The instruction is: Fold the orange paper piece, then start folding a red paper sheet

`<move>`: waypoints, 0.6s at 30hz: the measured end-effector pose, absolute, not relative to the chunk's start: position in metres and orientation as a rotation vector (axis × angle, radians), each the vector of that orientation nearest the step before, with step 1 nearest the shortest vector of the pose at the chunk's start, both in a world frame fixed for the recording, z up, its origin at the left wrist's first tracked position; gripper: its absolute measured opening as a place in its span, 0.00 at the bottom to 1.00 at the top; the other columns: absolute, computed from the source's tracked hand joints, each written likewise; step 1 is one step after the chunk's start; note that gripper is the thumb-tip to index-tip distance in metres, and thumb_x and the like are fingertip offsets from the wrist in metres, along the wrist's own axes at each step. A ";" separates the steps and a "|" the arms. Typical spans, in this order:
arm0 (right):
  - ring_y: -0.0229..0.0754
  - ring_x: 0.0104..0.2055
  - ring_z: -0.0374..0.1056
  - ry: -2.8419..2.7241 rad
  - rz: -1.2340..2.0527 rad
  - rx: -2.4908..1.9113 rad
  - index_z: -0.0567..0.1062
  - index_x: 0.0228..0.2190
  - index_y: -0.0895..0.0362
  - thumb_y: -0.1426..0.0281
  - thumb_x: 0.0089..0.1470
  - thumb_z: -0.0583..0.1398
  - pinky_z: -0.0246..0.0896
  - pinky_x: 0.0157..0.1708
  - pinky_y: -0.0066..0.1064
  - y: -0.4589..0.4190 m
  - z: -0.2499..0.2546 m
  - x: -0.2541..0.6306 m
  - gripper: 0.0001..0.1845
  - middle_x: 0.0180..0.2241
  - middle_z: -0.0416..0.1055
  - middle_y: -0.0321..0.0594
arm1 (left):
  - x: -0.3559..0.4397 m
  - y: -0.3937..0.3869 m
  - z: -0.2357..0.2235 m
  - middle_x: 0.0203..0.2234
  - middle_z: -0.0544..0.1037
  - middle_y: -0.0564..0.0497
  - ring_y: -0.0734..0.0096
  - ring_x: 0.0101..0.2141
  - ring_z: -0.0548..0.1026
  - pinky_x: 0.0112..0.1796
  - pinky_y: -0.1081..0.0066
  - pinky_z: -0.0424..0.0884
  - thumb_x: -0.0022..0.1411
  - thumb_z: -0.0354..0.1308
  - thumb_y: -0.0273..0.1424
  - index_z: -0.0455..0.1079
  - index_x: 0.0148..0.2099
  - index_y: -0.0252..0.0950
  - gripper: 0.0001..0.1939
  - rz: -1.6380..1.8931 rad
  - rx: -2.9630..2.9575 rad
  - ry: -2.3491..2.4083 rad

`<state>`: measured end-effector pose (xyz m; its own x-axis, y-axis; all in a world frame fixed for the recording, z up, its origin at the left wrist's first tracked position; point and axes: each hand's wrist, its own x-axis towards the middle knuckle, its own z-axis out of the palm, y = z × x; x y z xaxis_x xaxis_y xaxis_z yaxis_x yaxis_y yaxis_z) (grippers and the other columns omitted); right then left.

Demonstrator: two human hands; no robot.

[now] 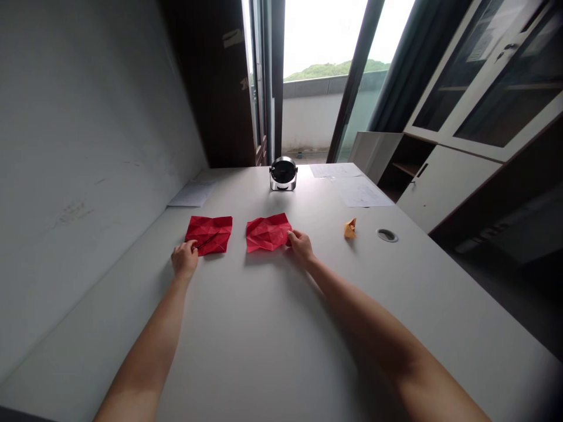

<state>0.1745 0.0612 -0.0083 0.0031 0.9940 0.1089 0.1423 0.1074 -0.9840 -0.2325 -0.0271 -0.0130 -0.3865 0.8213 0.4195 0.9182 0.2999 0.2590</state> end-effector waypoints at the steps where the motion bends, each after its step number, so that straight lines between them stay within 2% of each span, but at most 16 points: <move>1: 0.37 0.24 0.63 -1.363 1.077 -1.198 0.68 0.23 0.56 0.53 0.52 0.54 0.58 0.26 0.26 0.059 -0.009 0.187 0.20 0.20 0.67 0.35 | -0.232 -0.027 -0.012 0.41 0.77 0.42 0.54 0.43 0.70 0.48 0.58 0.64 0.61 0.52 0.28 0.73 0.50 0.39 0.16 -0.690 -1.609 -2.349; 7: 0.36 0.22 0.58 -1.437 1.059 -1.135 0.68 0.22 0.57 0.51 0.53 0.56 0.54 0.24 0.27 0.042 -0.009 0.236 0.23 0.19 0.65 0.36 | -0.225 -0.014 0.010 0.43 0.76 0.43 0.53 0.45 0.69 0.49 0.57 0.63 0.62 0.51 0.29 0.73 0.50 0.40 0.16 -0.759 -1.646 -2.227; 14: 0.37 0.23 0.63 -1.494 1.057 -1.172 0.71 0.23 0.58 0.53 0.54 0.56 0.59 0.27 0.27 0.029 -0.001 0.239 0.21 0.21 0.70 0.36 | -0.223 0.015 0.013 0.41 0.76 0.40 0.50 0.44 0.70 0.45 0.56 0.65 0.58 0.54 0.30 0.75 0.45 0.39 0.13 -0.647 -1.631 -2.351; 18: 0.36 0.22 0.66 -1.676 1.177 -1.135 0.75 0.28 0.58 0.56 0.54 0.58 0.60 0.26 0.26 0.022 0.011 0.251 0.18 0.21 0.71 0.36 | -0.217 0.015 0.005 0.41 0.74 0.39 0.49 0.44 0.70 0.45 0.54 0.66 0.57 0.55 0.32 0.75 0.42 0.38 0.12 -0.687 -1.577 -2.338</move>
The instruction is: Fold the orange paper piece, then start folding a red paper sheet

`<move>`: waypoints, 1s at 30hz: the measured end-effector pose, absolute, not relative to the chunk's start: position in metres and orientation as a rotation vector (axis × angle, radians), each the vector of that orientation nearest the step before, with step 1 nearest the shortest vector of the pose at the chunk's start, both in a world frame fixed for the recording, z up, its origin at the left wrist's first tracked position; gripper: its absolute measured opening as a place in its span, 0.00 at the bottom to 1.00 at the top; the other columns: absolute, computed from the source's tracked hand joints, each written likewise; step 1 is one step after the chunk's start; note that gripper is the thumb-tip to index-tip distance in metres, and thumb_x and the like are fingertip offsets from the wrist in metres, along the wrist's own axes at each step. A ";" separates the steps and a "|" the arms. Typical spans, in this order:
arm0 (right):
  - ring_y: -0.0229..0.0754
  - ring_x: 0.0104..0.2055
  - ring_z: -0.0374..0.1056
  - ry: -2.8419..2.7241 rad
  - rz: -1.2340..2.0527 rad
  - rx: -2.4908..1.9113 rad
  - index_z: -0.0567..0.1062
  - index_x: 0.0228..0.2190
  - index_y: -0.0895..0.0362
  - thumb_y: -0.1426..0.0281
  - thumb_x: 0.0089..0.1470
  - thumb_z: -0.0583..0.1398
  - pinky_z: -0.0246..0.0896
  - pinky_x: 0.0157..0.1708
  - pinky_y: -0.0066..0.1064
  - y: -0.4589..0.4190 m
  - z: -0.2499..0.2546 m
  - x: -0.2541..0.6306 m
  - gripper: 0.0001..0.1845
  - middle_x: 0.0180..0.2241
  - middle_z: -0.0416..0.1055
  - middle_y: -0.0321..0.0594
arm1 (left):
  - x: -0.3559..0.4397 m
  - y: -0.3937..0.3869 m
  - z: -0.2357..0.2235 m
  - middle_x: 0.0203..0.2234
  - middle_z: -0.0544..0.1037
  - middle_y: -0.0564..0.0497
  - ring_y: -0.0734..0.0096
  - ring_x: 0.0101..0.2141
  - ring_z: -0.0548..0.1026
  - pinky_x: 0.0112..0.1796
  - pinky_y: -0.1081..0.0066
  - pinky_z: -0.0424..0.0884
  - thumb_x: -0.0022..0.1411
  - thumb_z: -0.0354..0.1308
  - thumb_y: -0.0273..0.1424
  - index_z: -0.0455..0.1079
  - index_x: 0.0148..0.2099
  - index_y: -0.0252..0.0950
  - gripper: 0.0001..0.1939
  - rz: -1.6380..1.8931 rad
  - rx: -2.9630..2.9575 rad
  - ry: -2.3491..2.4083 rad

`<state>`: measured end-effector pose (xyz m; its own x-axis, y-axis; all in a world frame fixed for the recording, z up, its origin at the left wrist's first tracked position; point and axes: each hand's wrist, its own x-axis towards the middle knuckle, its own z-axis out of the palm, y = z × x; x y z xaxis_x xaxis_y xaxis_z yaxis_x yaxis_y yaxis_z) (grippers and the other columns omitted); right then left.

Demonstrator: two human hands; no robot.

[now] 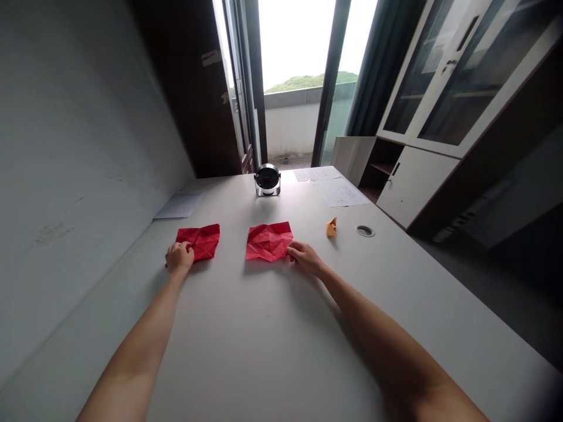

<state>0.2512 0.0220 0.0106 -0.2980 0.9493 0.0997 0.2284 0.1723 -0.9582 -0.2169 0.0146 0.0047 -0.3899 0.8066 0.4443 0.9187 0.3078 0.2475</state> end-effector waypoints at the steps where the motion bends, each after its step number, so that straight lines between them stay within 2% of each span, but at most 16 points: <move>1: 0.36 0.22 0.67 -1.698 1.214 -1.121 0.75 0.31 0.58 0.56 0.54 0.58 0.60 0.24 0.25 0.022 0.013 0.254 0.17 0.22 0.72 0.36 | -0.211 0.014 0.005 0.42 0.73 0.39 0.49 0.45 0.69 0.46 0.54 0.65 0.58 0.55 0.31 0.75 0.43 0.37 0.12 -0.715 -1.566 -2.314; 5: 0.36 0.23 0.69 -1.622 1.042 -1.277 0.76 0.42 0.55 0.56 0.55 0.57 0.60 0.23 0.25 0.031 0.012 0.259 0.19 0.28 0.75 0.37 | -0.166 0.012 0.010 0.45 0.72 0.40 0.51 0.48 0.68 0.51 0.55 0.64 0.62 0.51 0.32 0.74 0.46 0.37 0.14 -0.828 -1.749 -2.147; 11: 0.38 0.28 0.70 -1.689 0.631 -1.574 0.78 0.37 0.53 0.66 0.55 0.56 0.61 0.32 0.28 0.037 -0.002 0.255 0.11 0.29 0.76 0.37 | -0.062 0.007 0.015 0.46 0.73 0.45 0.57 0.48 0.70 0.52 0.59 0.66 0.65 0.51 0.31 0.73 0.47 0.39 0.13 -0.897 -2.420 -1.810; 14: 0.40 0.31 0.69 -1.798 0.418 -1.657 0.78 0.35 0.53 0.67 0.56 0.56 0.58 0.33 0.29 0.032 -0.003 0.257 0.10 0.30 0.76 0.38 | -0.028 0.008 0.011 0.50 0.72 0.44 0.57 0.51 0.69 0.53 0.58 0.66 0.66 0.50 0.32 0.72 0.53 0.41 0.16 -0.904 -2.557 -1.756; 16: 0.41 0.32 0.68 -1.845 0.291 -1.652 0.78 0.34 0.54 0.66 0.58 0.55 0.58 0.34 0.30 0.028 -0.001 0.257 0.11 0.33 0.75 0.40 | -0.016 0.010 0.005 0.56 0.69 0.44 0.57 0.56 0.67 0.57 0.56 0.63 0.67 0.50 0.36 0.67 0.59 0.42 0.20 -0.866 -2.608 -1.734; 19: 0.44 0.41 0.67 -1.902 0.111 -1.543 0.78 0.35 0.55 0.68 0.61 0.53 0.60 0.40 0.32 0.022 0.006 0.255 0.13 0.38 0.73 0.44 | -0.011 0.014 -0.007 0.64 0.60 0.44 0.54 0.63 0.58 0.61 0.54 0.56 0.65 0.53 0.43 0.56 0.67 0.44 0.30 -0.764 -2.658 -1.727; 23: 0.49 0.49 0.64 -2.052 0.039 -1.353 0.78 0.42 0.56 0.68 0.63 0.51 0.59 0.51 0.39 0.017 0.017 0.242 0.16 0.47 0.71 0.48 | -0.017 0.008 -0.016 0.68 0.53 0.44 0.51 0.67 0.50 0.63 0.50 0.48 0.64 0.53 0.50 0.47 0.71 0.45 0.39 -0.594 -2.744 -1.754; 27: 0.50 0.59 0.59 -2.256 0.081 -1.209 0.74 0.51 0.54 0.66 0.64 0.52 0.54 0.58 0.43 0.015 0.016 0.224 0.18 0.58 0.66 0.47 | -0.027 -0.007 -0.010 0.67 0.56 0.45 0.49 0.66 0.52 0.63 0.49 0.46 0.59 0.54 0.56 0.50 0.70 0.48 0.41 -0.499 -2.826 -1.706; 30: 0.49 0.64 0.54 -2.368 0.130 -1.198 0.70 0.56 0.53 0.63 0.64 0.53 0.49 0.63 0.43 0.014 0.006 0.215 0.22 0.62 0.61 0.45 | -0.028 -0.010 0.000 0.61 0.64 0.44 0.49 0.60 0.61 0.61 0.52 0.53 0.55 0.58 0.57 0.61 0.65 0.48 0.39 -0.525 -2.819 -1.677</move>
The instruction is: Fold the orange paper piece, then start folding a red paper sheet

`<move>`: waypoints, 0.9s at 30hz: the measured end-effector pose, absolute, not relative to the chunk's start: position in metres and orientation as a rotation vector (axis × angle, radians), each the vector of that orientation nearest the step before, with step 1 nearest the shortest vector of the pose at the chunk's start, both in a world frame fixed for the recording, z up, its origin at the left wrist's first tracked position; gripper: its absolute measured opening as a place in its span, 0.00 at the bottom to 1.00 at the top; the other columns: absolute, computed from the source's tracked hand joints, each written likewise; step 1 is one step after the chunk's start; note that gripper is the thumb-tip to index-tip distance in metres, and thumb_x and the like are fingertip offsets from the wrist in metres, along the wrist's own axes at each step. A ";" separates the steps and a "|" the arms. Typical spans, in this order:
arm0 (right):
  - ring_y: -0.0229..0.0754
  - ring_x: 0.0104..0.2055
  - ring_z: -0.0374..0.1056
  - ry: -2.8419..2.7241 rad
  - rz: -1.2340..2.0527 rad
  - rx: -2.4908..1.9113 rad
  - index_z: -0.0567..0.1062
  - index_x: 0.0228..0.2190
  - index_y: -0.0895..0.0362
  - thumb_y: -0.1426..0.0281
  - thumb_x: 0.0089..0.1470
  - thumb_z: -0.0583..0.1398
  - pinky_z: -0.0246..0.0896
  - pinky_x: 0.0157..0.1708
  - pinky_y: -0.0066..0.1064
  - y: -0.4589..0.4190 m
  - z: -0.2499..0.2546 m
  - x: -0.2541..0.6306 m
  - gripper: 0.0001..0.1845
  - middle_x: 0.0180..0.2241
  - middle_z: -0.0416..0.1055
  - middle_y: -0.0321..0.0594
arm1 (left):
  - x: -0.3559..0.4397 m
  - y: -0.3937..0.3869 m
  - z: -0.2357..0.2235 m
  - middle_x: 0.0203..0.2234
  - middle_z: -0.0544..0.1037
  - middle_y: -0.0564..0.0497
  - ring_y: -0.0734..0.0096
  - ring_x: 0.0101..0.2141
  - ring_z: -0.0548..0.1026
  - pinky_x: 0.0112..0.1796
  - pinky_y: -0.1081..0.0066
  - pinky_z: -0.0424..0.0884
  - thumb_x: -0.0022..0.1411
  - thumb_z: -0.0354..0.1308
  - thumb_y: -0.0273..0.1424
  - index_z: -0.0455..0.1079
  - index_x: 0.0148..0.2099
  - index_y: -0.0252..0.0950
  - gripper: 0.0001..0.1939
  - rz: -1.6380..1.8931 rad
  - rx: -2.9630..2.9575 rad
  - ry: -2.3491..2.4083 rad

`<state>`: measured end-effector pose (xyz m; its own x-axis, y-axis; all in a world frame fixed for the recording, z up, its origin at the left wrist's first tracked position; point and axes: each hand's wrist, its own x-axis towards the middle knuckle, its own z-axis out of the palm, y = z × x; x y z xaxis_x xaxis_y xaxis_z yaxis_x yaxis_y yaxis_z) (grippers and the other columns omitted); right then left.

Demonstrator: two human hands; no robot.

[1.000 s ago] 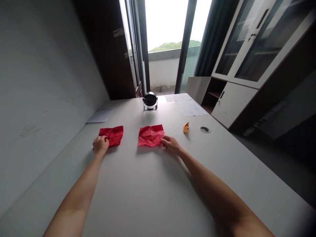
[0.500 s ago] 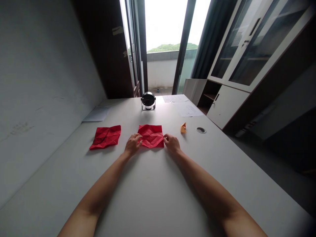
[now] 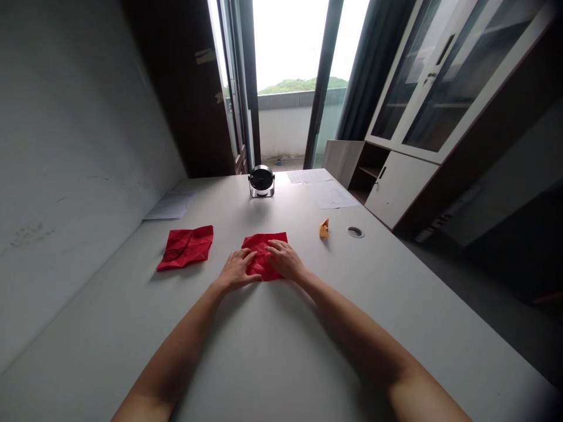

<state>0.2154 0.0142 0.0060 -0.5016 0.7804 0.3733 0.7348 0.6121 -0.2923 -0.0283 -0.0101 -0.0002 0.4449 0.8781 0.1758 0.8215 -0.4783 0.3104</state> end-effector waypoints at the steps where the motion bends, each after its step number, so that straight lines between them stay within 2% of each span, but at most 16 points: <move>1: 0.50 0.65 0.53 -2.403 0.155 -1.217 0.69 0.58 0.53 0.61 0.64 0.53 0.47 0.64 0.44 0.014 0.002 0.214 0.23 0.63 0.60 0.46 | -0.027 -0.009 0.002 0.57 0.68 0.43 0.51 0.57 0.64 0.59 0.53 0.57 0.56 0.57 0.56 0.66 0.60 0.47 0.34 0.490 2.506 1.512; 4: 0.52 0.68 0.48 -2.501 0.219 -1.270 0.65 0.61 0.51 0.57 0.63 0.53 0.43 0.65 0.46 0.013 -0.006 0.212 0.27 0.65 0.56 0.47 | -0.017 -0.004 0.005 0.46 0.73 0.42 0.53 0.49 0.69 0.53 0.54 0.63 0.63 0.51 0.52 0.73 0.46 0.41 0.22 0.574 2.456 1.645; 6: 0.52 0.68 0.47 -2.518 0.219 -1.301 0.64 0.61 0.51 0.55 0.63 0.52 0.42 0.65 0.46 0.011 -0.007 0.212 0.28 0.65 0.54 0.47 | -0.009 0.001 0.002 0.46 0.73 0.40 0.53 0.50 0.69 0.53 0.54 0.62 0.65 0.51 0.48 0.72 0.45 0.38 0.20 0.606 2.448 1.732; 8: 0.52 0.67 0.49 -2.506 0.186 -1.314 0.65 0.60 0.52 0.54 0.63 0.53 0.43 0.63 0.46 0.009 -0.003 0.212 0.28 0.65 0.55 0.48 | -0.004 0.004 -0.003 0.53 0.70 0.40 0.53 0.55 0.65 0.57 0.53 0.58 0.66 0.51 0.44 0.70 0.51 0.37 0.19 0.592 2.473 1.751; 11: 0.50 0.62 0.55 -2.493 0.129 -1.295 0.68 0.56 0.52 0.56 0.63 0.53 0.48 0.60 0.43 0.004 0.005 0.212 0.24 0.60 0.61 0.47 | -0.003 0.005 -0.012 0.65 0.59 0.44 0.53 0.64 0.55 0.63 0.52 0.49 0.67 0.49 0.44 0.61 0.63 0.40 0.26 0.453 2.493 1.715; 14: 0.48 0.55 0.60 -2.470 0.111 -1.344 0.71 0.50 0.53 0.59 0.64 0.52 0.52 0.55 0.40 0.000 0.011 0.211 0.19 0.53 0.67 0.47 | -0.007 0.004 -0.016 0.69 0.49 0.48 0.51 0.68 0.45 0.64 0.50 0.43 0.66 0.46 0.50 0.51 0.70 0.45 0.33 0.302 2.474 1.685; 17: 0.49 0.53 0.61 -2.450 0.113 -1.405 0.73 0.47 0.55 0.59 0.64 0.52 0.54 0.54 0.40 0.000 0.010 0.209 0.18 0.50 0.69 0.48 | -0.010 0.002 -0.016 0.70 0.45 0.50 0.49 0.69 0.41 0.65 0.49 0.39 0.63 0.45 0.57 0.49 0.71 0.48 0.39 0.238 2.453 1.672; 19: 0.50 0.59 0.58 -2.473 0.106 -1.360 0.71 0.52 0.55 0.58 0.64 0.51 0.50 0.58 0.41 0.002 0.005 0.208 0.21 0.55 0.65 0.49 | -0.012 0.003 -0.015 0.71 0.44 0.50 0.48 0.69 0.40 0.65 0.49 0.38 0.61 0.46 0.59 0.48 0.71 0.48 0.41 0.223 2.446 1.673; 22: 0.51 0.68 0.46 -2.549 0.131 -1.300 0.63 0.61 0.53 0.54 0.65 0.49 0.40 0.64 0.44 0.010 -0.005 0.208 0.29 0.65 0.54 0.47 | -0.013 0.007 -0.013 0.71 0.43 0.49 0.50 0.69 0.40 0.65 0.49 0.37 0.60 0.45 0.60 0.47 0.71 0.46 0.43 0.219 2.441 1.691; 27: 0.52 0.71 0.38 -2.571 0.181 -1.413 0.55 0.66 0.54 0.46 0.63 0.44 0.33 0.67 0.46 0.025 -0.012 0.221 0.38 0.69 0.45 0.47 | -0.018 0.018 -0.015 0.71 0.43 0.47 0.54 0.69 0.41 0.65 0.49 0.37 0.65 0.38 0.58 0.46 0.72 0.44 0.40 0.199 2.389 1.756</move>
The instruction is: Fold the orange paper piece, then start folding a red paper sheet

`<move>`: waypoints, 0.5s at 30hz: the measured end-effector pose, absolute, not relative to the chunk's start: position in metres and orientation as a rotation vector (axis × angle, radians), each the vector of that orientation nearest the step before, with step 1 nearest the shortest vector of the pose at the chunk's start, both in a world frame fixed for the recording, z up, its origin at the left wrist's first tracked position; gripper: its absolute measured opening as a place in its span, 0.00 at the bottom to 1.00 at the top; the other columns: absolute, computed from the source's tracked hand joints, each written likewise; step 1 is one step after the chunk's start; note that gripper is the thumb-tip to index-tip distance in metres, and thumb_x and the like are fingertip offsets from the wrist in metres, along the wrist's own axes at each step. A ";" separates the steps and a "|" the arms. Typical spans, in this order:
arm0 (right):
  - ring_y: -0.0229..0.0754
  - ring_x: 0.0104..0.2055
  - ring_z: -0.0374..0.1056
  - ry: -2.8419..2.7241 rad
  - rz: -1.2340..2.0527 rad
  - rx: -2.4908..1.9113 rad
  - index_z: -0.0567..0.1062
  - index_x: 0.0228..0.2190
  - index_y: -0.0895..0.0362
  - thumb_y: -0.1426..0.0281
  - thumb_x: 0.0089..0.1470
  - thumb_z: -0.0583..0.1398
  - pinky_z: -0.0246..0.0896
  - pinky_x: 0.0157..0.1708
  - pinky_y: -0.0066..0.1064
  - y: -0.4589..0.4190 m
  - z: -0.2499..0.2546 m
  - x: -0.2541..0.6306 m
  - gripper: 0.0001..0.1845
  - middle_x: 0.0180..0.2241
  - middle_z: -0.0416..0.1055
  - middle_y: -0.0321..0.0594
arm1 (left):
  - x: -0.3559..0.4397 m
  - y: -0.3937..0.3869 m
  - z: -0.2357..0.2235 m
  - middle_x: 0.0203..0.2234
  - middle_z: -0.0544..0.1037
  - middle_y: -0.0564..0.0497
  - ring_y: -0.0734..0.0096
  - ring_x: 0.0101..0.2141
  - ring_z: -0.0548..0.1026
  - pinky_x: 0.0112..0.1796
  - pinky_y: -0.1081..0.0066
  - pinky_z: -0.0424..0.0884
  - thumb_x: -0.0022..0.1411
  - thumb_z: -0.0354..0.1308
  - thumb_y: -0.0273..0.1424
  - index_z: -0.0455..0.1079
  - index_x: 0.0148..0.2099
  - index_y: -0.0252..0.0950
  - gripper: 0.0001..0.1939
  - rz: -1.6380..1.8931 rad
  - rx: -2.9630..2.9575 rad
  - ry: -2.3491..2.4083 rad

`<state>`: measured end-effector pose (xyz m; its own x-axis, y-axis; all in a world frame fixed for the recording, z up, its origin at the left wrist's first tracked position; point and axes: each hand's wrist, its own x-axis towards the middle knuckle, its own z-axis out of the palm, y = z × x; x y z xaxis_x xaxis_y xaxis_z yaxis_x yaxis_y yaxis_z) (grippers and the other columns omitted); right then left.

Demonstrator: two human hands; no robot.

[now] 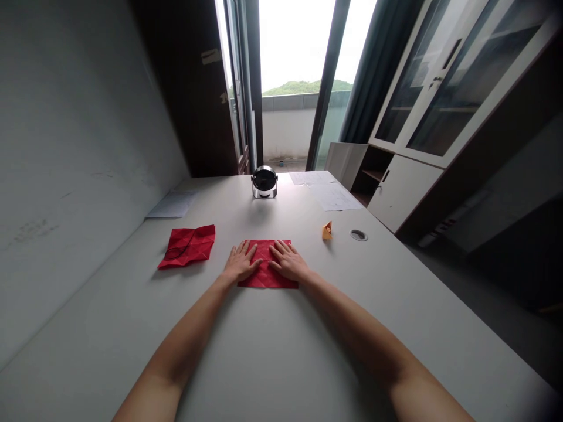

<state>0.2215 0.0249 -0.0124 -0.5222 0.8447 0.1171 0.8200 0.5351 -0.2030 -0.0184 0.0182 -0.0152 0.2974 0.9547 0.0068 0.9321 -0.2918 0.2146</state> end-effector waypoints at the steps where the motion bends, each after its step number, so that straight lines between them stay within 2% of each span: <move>1: 0.52 0.71 0.38 -2.567 0.181 -1.436 0.54 0.66 0.54 0.46 0.63 0.44 0.32 0.67 0.46 0.027 -0.013 0.225 0.39 0.69 0.44 0.46 | -0.020 0.020 -0.016 0.71 0.43 0.47 0.54 0.69 0.41 0.65 0.49 0.37 0.65 0.37 0.57 0.45 0.72 0.44 0.39 0.200 2.371 1.779; 8: 0.52 0.71 0.37 -2.537 0.162 -1.557 0.52 0.67 0.58 0.44 0.63 0.41 0.28 0.67 0.48 0.025 -0.012 0.241 0.42 0.69 0.43 0.49 | -0.023 0.019 -0.019 0.71 0.42 0.47 0.52 0.69 0.41 0.65 0.48 0.36 0.65 0.36 0.56 0.46 0.72 0.42 0.40 0.206 2.320 1.887; 11: 0.51 0.72 0.34 -2.557 0.115 -1.461 0.51 0.67 0.58 0.45 0.63 0.40 0.25 0.68 0.47 0.016 -0.011 0.234 0.42 0.70 0.40 0.47 | -0.023 0.016 -0.020 0.70 0.44 0.46 0.53 0.69 0.42 0.65 0.49 0.38 0.66 0.37 0.55 0.48 0.71 0.40 0.39 0.222 2.322 1.913; 15: 0.49 0.72 0.34 -2.661 0.172 -1.283 0.50 0.68 0.55 0.45 0.63 0.40 0.26 0.68 0.45 0.006 -0.010 0.220 0.41 0.70 0.39 0.43 | -0.033 0.013 -0.019 0.70 0.48 0.45 0.52 0.68 0.46 0.65 0.50 0.41 0.66 0.40 0.54 0.51 0.70 0.40 0.37 0.284 2.325 1.945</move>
